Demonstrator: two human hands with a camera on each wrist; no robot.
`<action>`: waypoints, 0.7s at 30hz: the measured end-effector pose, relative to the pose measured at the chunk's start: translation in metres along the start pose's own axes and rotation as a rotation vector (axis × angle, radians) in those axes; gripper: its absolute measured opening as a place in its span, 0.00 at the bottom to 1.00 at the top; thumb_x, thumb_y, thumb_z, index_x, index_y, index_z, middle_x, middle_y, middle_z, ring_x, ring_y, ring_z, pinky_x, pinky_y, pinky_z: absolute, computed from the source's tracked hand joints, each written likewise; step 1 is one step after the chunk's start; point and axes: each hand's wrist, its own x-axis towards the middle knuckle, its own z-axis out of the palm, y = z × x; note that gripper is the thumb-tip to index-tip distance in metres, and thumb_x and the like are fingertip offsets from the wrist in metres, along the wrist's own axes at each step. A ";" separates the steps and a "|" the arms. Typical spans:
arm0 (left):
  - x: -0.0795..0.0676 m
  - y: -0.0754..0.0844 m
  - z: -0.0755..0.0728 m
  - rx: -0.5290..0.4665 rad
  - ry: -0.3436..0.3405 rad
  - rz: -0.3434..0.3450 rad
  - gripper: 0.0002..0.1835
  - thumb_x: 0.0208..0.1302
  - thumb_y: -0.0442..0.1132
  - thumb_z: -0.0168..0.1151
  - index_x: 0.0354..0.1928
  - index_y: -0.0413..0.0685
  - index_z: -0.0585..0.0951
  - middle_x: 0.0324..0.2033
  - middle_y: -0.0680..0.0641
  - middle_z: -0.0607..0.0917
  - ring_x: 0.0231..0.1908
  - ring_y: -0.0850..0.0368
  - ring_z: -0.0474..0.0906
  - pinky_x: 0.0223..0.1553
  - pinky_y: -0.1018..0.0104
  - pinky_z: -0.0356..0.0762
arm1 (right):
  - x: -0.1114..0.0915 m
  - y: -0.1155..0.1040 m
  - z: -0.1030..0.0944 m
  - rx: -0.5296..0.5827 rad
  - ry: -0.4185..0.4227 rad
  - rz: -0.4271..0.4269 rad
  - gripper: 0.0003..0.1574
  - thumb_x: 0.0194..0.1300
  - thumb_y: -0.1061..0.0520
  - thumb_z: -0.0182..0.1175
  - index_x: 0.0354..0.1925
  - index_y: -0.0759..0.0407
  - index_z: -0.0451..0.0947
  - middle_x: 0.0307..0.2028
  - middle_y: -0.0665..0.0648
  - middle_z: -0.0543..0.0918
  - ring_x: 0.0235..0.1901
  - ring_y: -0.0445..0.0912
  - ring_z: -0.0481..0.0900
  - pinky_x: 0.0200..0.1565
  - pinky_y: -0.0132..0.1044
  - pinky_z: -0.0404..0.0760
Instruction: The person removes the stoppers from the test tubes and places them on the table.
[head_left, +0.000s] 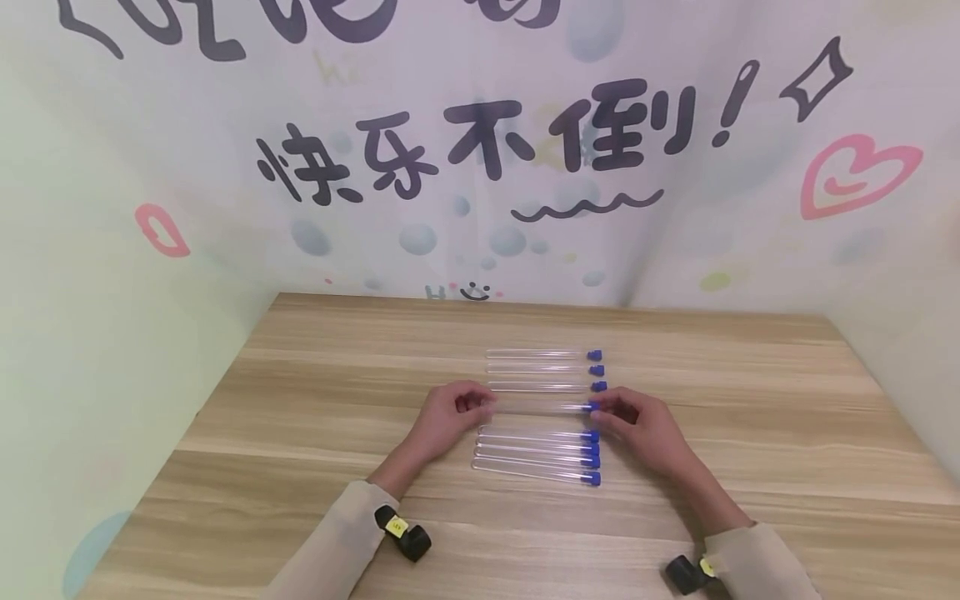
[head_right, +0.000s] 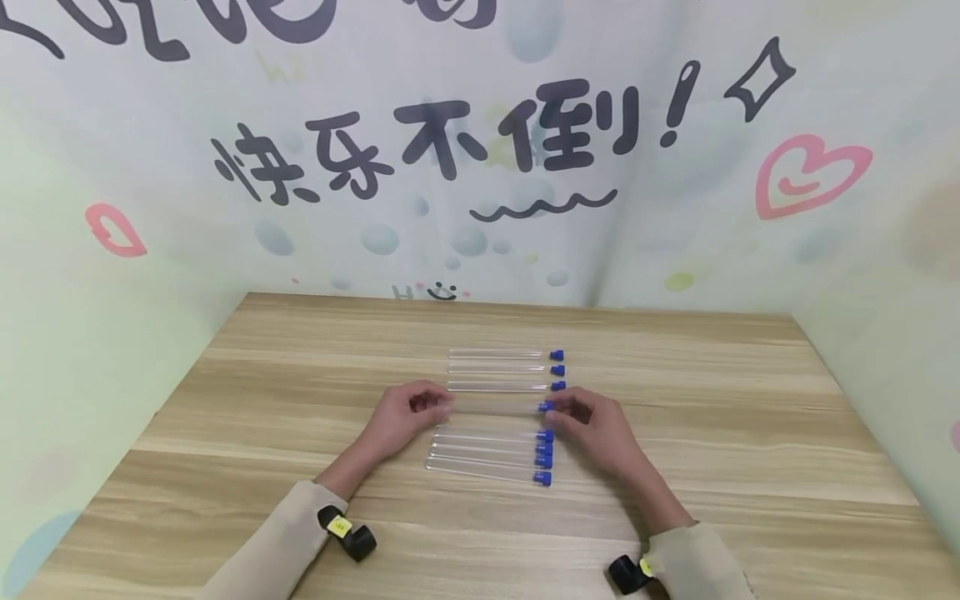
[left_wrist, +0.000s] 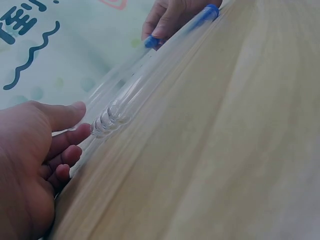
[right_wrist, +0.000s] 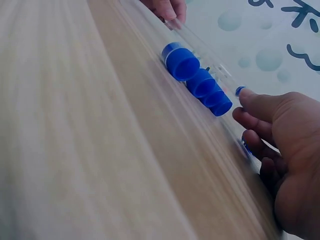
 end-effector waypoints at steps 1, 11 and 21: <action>0.000 0.000 0.000 -0.007 0.004 0.004 0.08 0.59 0.38 0.68 0.40 0.47 0.85 0.24 0.54 0.79 0.25 0.58 0.71 0.26 0.69 0.69 | 0.000 0.000 0.000 0.012 0.007 0.001 0.14 0.63 0.46 0.64 0.46 0.46 0.81 0.35 0.45 0.82 0.34 0.44 0.77 0.36 0.33 0.75; 0.004 0.001 0.004 -0.078 0.056 -0.044 0.07 0.61 0.39 0.67 0.42 0.53 0.85 0.31 0.55 0.82 0.30 0.57 0.74 0.32 0.68 0.72 | 0.002 -0.002 0.003 0.175 0.068 0.031 0.16 0.62 0.49 0.65 0.47 0.51 0.81 0.35 0.53 0.81 0.31 0.47 0.78 0.32 0.34 0.78; 0.009 0.003 0.011 -0.162 0.095 -0.027 0.09 0.59 0.41 0.68 0.42 0.50 0.85 0.29 0.52 0.81 0.29 0.56 0.74 0.30 0.70 0.72 | -0.001 -0.031 -0.003 0.216 0.095 0.091 0.15 0.64 0.58 0.63 0.49 0.62 0.80 0.35 0.64 0.81 0.30 0.55 0.78 0.31 0.33 0.76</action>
